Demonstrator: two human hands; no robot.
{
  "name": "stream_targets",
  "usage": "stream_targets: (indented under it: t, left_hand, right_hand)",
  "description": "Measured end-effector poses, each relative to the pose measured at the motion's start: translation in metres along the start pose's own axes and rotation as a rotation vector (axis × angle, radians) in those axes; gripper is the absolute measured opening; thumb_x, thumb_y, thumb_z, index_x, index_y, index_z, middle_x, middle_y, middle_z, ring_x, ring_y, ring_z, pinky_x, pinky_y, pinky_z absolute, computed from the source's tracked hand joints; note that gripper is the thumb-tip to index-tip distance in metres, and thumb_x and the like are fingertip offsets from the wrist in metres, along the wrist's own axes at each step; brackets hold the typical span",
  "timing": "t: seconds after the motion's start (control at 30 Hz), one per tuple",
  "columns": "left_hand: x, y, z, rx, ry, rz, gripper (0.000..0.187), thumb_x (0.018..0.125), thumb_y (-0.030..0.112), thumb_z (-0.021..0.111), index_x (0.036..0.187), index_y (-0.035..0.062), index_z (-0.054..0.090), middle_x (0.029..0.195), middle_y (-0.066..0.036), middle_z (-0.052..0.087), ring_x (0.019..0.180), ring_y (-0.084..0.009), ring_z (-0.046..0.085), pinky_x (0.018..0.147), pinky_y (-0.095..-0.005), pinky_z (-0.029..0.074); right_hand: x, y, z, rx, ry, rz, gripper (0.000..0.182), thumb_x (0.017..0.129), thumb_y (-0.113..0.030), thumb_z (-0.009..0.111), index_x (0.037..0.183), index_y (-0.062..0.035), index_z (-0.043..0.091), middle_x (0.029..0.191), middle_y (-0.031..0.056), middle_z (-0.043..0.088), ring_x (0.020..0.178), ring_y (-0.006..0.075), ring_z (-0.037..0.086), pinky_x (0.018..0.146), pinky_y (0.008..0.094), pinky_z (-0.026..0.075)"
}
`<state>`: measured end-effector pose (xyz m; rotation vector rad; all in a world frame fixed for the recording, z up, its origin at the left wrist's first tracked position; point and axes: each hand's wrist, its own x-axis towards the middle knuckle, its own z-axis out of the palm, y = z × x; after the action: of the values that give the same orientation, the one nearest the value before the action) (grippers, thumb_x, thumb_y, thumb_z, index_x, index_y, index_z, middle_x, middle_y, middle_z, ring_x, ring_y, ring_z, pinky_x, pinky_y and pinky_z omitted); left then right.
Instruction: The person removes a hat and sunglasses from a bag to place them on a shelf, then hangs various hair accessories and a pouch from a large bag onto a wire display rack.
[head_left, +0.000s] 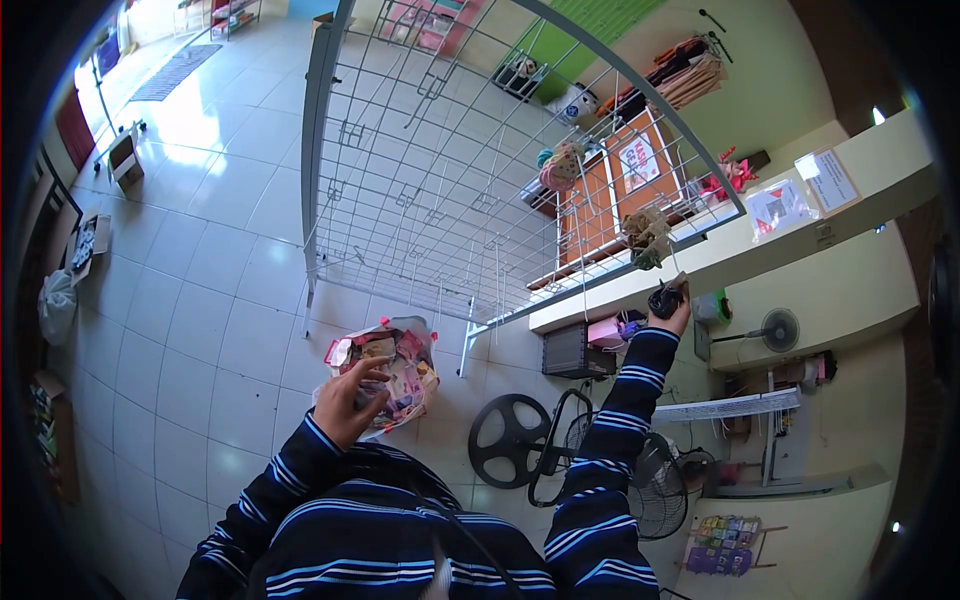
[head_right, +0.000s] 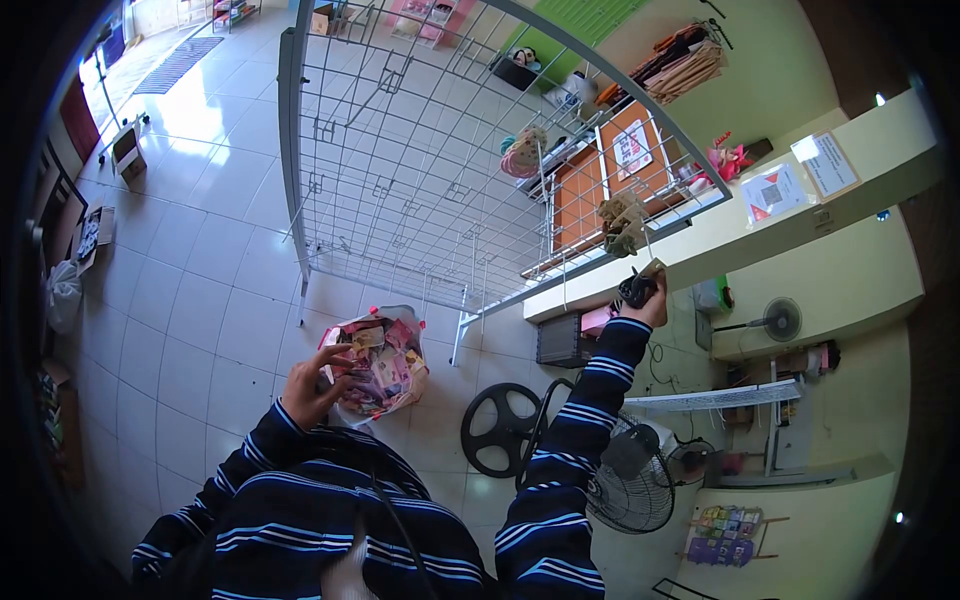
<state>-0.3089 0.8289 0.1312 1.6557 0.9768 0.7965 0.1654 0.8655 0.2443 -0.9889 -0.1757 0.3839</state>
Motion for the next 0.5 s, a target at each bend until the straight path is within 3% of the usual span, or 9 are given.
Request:
stream_targets:
  t: [0.33, 0.5]
  left_hand:
    - [0.0, -0.001, 0.002, 0.023, 0.002, 0.019, 0.036, 0.071, 0.014, 0.054, 0.104, 0.0049, 0.043, 0.084, -0.012, 0.059, 0.076, -0.0272, 0.057, 0.069, -0.0317, 0.044]
    - [0.001, 0.004, 0.002, 0.015, -0.008, 0.005, 0.037, 0.07, 0.008, 0.054, 0.105, 0.0042, 0.043, 0.086, -0.015, 0.058, 0.078, -0.0276, 0.057, 0.07, -0.0329, 0.045]
  right_hand:
    - [-0.022, -0.004, 0.012, -0.223, -0.057, -0.175, 0.032, 0.069, -0.022, 0.061, 0.094, -0.0045, 0.052, 0.087, 0.0082, 0.054, 0.077, 0.0195, 0.053, 0.069, 0.0288, 0.045]
    - [-0.006, 0.001, 0.013, -0.14, -0.034, -0.046, 0.024, 0.07, -0.02, 0.059, 0.09, -0.0073, 0.054, 0.085, 0.0062, 0.055, 0.076, 0.0175, 0.054, 0.066, 0.0293, 0.045]
